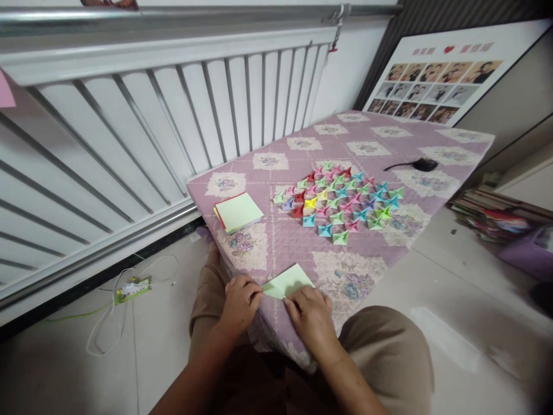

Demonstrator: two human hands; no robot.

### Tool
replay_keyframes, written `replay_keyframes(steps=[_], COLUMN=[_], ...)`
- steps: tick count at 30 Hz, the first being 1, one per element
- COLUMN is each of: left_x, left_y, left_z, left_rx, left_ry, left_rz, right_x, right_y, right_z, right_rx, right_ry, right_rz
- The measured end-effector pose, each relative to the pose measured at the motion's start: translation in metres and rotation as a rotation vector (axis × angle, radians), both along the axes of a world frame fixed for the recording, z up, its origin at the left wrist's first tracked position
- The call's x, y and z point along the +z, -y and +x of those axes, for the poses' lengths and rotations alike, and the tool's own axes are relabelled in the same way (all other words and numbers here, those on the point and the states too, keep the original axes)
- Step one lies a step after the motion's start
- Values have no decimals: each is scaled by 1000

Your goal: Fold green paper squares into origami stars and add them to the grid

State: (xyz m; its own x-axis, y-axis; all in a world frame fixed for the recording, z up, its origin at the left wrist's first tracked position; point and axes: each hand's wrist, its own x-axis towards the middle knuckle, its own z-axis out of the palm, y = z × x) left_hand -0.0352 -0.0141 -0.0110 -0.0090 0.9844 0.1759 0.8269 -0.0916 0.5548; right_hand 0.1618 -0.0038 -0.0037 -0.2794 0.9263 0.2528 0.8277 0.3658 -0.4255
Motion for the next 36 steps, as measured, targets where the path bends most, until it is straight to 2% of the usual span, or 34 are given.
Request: replay_keyframes(steps=[13,29,36], left_x=[13,25,35], left_y=[-22,-36,-44], left_z=[-5,-5,-4], left_rx=[-74,-105,-148], left_ry=[-85,-227,-319], left_rz=[-219,-321,-432], right_x=[0,2,6], right_y=[-10,-17,-19], right_z=[-6,-7,-9], right_rx=[-78,-100,-107], right_ry=[105,150,165], right_rz=[-20,-67,-100])
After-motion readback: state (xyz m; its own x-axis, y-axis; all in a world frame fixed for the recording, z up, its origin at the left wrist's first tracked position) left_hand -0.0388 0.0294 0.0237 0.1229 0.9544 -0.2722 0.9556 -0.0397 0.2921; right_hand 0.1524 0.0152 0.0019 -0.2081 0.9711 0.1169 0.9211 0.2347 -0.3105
